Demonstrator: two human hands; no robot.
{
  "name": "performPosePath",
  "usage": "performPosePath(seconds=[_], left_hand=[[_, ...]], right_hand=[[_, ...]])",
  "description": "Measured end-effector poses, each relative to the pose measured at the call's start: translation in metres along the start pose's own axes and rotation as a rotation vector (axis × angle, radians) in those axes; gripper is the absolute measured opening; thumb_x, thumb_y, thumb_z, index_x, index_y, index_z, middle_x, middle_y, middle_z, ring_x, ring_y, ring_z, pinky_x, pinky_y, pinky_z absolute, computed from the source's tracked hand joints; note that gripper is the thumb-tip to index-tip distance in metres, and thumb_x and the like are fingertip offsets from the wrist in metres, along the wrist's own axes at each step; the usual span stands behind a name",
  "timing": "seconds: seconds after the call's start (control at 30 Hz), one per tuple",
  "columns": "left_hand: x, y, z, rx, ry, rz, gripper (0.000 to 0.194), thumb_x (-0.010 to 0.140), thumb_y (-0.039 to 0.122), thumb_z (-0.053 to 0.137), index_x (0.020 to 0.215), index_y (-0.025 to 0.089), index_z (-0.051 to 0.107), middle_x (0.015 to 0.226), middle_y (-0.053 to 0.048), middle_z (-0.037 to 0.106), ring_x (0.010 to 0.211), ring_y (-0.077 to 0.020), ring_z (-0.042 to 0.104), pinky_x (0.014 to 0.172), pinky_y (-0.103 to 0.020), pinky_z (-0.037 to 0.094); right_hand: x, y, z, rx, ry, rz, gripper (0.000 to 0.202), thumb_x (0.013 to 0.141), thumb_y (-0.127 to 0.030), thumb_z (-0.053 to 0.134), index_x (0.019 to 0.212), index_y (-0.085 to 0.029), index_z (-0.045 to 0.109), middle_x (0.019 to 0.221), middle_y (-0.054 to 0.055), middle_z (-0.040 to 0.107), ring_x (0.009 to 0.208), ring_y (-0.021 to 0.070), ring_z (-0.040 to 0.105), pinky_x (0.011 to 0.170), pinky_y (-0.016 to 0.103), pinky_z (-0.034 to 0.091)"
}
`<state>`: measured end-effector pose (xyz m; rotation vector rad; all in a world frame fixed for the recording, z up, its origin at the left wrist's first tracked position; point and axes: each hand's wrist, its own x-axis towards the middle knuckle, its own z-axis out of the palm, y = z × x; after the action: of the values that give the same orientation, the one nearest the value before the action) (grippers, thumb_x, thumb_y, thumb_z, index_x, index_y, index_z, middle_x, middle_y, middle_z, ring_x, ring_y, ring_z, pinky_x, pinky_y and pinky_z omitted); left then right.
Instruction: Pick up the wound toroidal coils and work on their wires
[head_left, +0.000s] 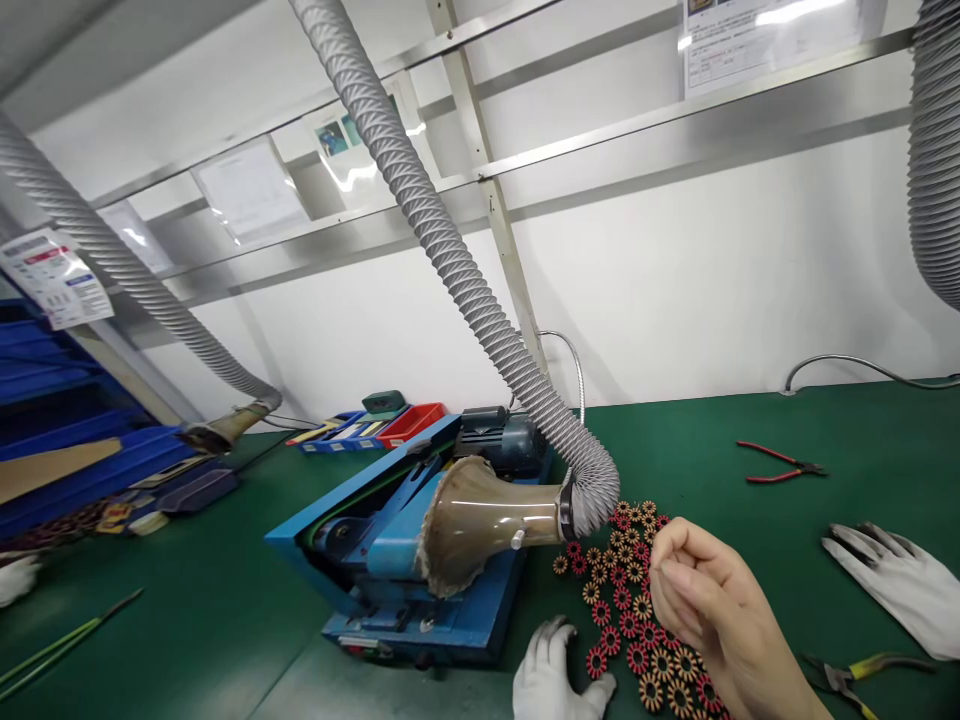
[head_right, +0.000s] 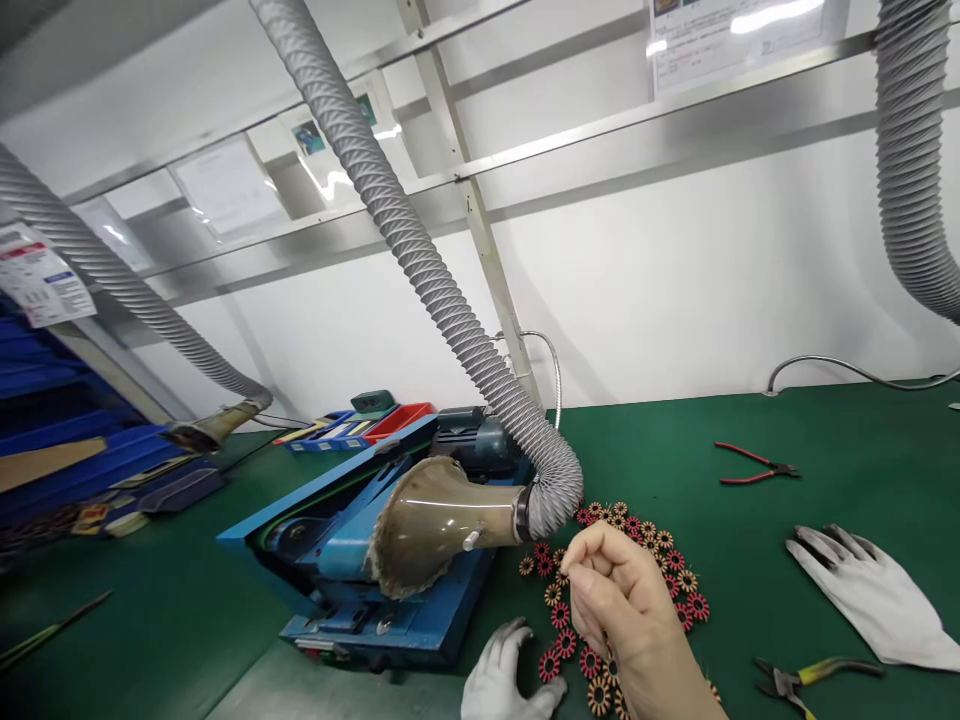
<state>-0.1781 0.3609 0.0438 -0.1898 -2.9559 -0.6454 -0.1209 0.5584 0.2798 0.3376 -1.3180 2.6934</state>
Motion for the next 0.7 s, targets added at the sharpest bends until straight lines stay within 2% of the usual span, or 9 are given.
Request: performPosePath(seconds=[0.1, 0.2, 0.3, 0.43, 0.53, 0.6, 0.7], left_hand=[[0.001, -0.002, -0.003, -0.012, -0.027, -0.022, 0.04, 0.067, 0.04, 0.069, 0.104, 0.025, 0.074, 0.126, -0.01, 0.068, 0.127, -0.0377, 0.052, 0.106, -0.048, 0.043], [0.002, 0.002, -0.007, -0.047, -0.035, -0.027, 0.042, 0.068, 0.038, 0.069, 0.108, 0.026, 0.074, 0.124, -0.009, 0.069, 0.128, -0.0376, 0.051, 0.108, -0.049, 0.041], [0.003, 0.009, -0.013, -0.113, -0.026, -0.027, 0.042, 0.067, 0.034, 0.07, 0.108, 0.027, 0.074, 0.122, -0.009, 0.07, 0.127, -0.0375, 0.051, 0.108, -0.049, 0.038], [0.005, 0.016, -0.02, -0.258, -0.015, -0.039, 0.036, 0.061, 0.026, 0.072, 0.096, 0.029, 0.076, 0.114, -0.006, 0.073, 0.125, -0.037, 0.052, 0.108, -0.048, 0.037], [0.003, 0.018, -0.023, -0.409, 0.012, -0.092, 0.029, 0.055, 0.023, 0.072, 0.084, 0.026, 0.074, 0.111, -0.009, 0.073, 0.126, -0.0391, 0.05, 0.11, -0.049, 0.034], [0.0, 0.02, -0.024, -0.542, 0.027, -0.15, 0.026, 0.055, 0.023, 0.071, 0.081, 0.024, 0.07, 0.107, -0.012, 0.074, 0.118, -0.0382, 0.057, 0.105, -0.049, 0.038], [-0.004, 0.031, -0.033, -0.799, 0.007, -0.238, 0.024, 0.058, 0.025, 0.069, 0.082, 0.021, 0.064, 0.084, -0.01, 0.075, 0.085, -0.0298, 0.069, 0.081, -0.04, 0.053]], right_hand=[[-0.003, -0.004, 0.005, -0.054, 0.043, 0.053, 0.029, 0.08, -0.045, 0.075, 0.077, -0.019, 0.066, 0.053, -0.009, 0.03, 0.049, 0.0069, 0.019, 0.046, 0.021, 0.018], [-0.004, -0.008, 0.01, -0.105, 0.057, 0.07, 0.032, 0.077, -0.049, 0.077, 0.075, -0.019, 0.066, 0.053, -0.009, 0.029, 0.05, 0.0074, 0.019, 0.047, 0.023, 0.016], [-0.005, -0.008, 0.012, -0.189, 0.075, 0.051, 0.037, 0.074, -0.054, 0.078, 0.071, -0.018, 0.067, 0.054, -0.007, 0.034, 0.051, 0.0082, 0.022, 0.049, 0.025, 0.017], [-0.006, -0.007, 0.017, -0.266, 0.12, 0.024, 0.038, 0.068, -0.057, 0.08, 0.066, -0.019, 0.072, 0.055, -0.006, 0.037, 0.053, 0.0097, 0.026, 0.051, 0.026, 0.019], [-0.006, -0.007, 0.019, -0.315, 0.155, -0.001, 0.039, 0.067, -0.059, 0.08, 0.064, -0.021, 0.073, 0.054, -0.005, 0.039, 0.055, 0.0107, 0.027, 0.053, 0.026, 0.021], [-0.006, -0.007, 0.016, -0.34, 0.152, -0.015, 0.037, 0.068, -0.058, 0.079, 0.065, -0.021, 0.074, 0.054, -0.004, 0.04, 0.055, 0.0112, 0.027, 0.053, 0.026, 0.023], [-0.005, -0.003, 0.007, -0.393, 0.076, -0.042, 0.03, 0.076, -0.052, 0.074, 0.069, -0.023, 0.074, 0.057, -0.003, 0.044, 0.055, 0.0117, 0.032, 0.053, 0.025, 0.027]])
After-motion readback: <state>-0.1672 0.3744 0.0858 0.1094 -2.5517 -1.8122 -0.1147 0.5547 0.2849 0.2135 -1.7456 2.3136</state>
